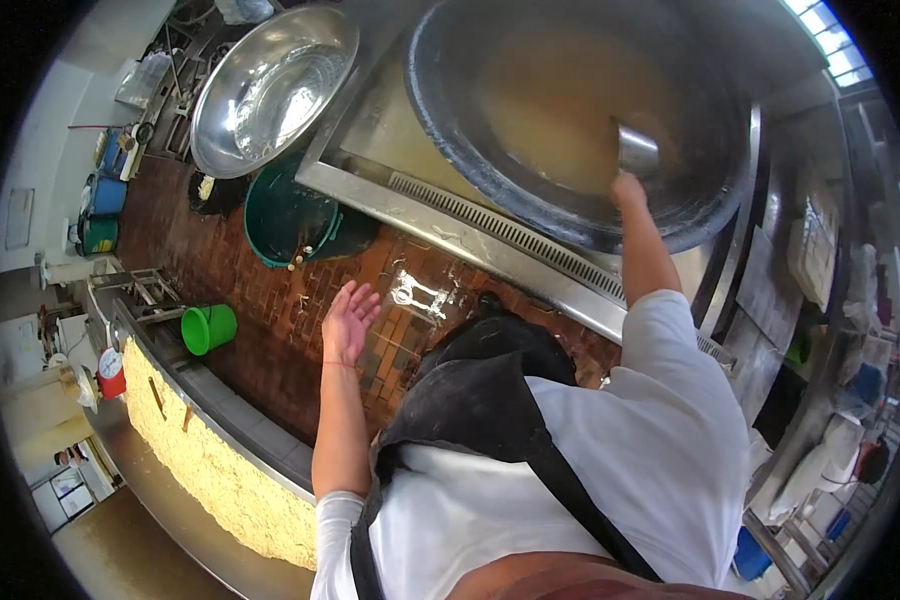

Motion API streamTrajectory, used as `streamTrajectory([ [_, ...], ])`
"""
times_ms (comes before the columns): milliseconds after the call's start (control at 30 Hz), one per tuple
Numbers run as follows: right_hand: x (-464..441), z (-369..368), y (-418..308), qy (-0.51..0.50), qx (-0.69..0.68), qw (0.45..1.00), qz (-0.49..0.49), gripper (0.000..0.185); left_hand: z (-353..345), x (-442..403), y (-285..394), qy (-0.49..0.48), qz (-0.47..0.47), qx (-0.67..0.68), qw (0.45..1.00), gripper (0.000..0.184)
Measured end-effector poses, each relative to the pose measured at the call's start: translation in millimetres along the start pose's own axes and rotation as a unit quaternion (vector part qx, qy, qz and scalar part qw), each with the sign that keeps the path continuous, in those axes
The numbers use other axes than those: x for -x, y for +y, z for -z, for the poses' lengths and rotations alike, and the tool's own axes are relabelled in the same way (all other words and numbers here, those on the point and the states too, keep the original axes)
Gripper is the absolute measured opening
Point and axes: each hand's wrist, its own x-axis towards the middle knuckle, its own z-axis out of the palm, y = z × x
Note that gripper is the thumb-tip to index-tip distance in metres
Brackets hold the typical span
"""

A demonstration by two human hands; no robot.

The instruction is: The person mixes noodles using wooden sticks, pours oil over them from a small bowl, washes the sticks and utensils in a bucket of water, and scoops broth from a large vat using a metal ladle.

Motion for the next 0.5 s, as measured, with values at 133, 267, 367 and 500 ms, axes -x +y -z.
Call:
streamTrajectory([
  [133, -26, -25, -68, -0.119, 0.068, 0.983, 0.121, 0.026, 10, 6, -4, 0.002, -0.009, 0.007, 1.000, 0.048],
  [267, 4, -13, -124, -0.177, -0.178, 0.967, 0.050, 0.018, 20, 15, -11, 0.018, -0.006, 0.016, 1.000, 0.049],
  [367, 47, 13, -135, -0.219, -0.398, 0.890, 0.025, 0.015, 22, 21, -11, 0.024, -0.006, 0.010, 1.000, 0.050],
  [500, 83, 22, -143, -0.278, -0.530, 0.799, 0.051, 0.011, 30, 23, -5, 0.017, -0.017, 0.007, 1.000, 0.052],
])
